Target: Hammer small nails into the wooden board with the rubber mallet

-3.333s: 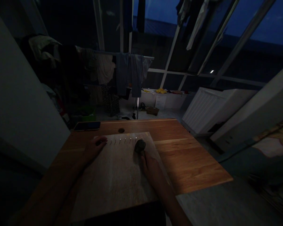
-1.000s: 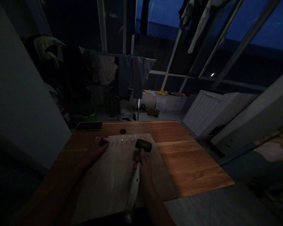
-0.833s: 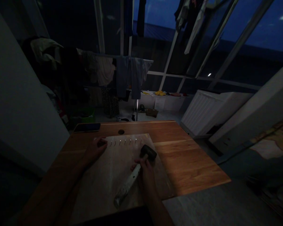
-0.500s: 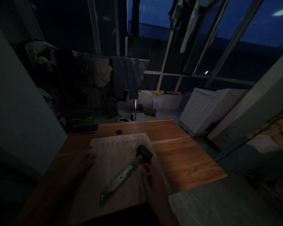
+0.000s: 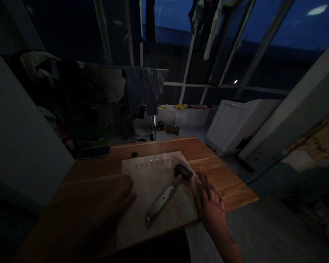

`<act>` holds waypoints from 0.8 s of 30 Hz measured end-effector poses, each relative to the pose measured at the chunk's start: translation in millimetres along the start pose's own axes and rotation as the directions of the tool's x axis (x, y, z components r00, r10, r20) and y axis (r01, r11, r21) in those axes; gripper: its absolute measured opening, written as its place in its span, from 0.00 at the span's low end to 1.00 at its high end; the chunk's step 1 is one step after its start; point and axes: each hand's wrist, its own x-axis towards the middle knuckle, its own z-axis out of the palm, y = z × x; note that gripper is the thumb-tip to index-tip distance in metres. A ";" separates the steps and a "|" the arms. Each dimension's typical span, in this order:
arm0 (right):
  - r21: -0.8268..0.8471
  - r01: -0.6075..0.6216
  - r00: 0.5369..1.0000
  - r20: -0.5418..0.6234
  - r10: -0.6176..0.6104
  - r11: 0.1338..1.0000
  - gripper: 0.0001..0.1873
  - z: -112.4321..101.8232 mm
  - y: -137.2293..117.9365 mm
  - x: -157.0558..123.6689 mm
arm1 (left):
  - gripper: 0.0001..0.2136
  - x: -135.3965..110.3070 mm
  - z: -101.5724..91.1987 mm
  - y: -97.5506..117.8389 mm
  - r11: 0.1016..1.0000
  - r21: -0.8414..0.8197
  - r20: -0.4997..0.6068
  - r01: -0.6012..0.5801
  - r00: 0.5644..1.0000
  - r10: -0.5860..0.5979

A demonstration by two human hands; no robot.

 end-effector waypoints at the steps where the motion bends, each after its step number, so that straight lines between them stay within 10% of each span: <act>1: -0.041 -0.045 0.999 0.007 0.046 0.998 0.31 -3.3 12.8 3.9 | 0.18 7.0 5.5 10.6 0.999 0.001 0.061 -0.036 0.997 0.036; 11: -0.145 -0.358 0.922 0.100 0.373 0.923 0.36 -18.9 117.0 42.2 | 0.17 66.4 70.6 82.9 0.964 -0.172 0.121 -0.204 0.967 0.226; 24: -0.058 -0.429 0.881 0.196 0.431 0.902 0.34 -22.0 137.8 66.2 | 0.22 78.8 99.2 96.4 0.975 -0.098 0.071 -0.201 0.976 0.208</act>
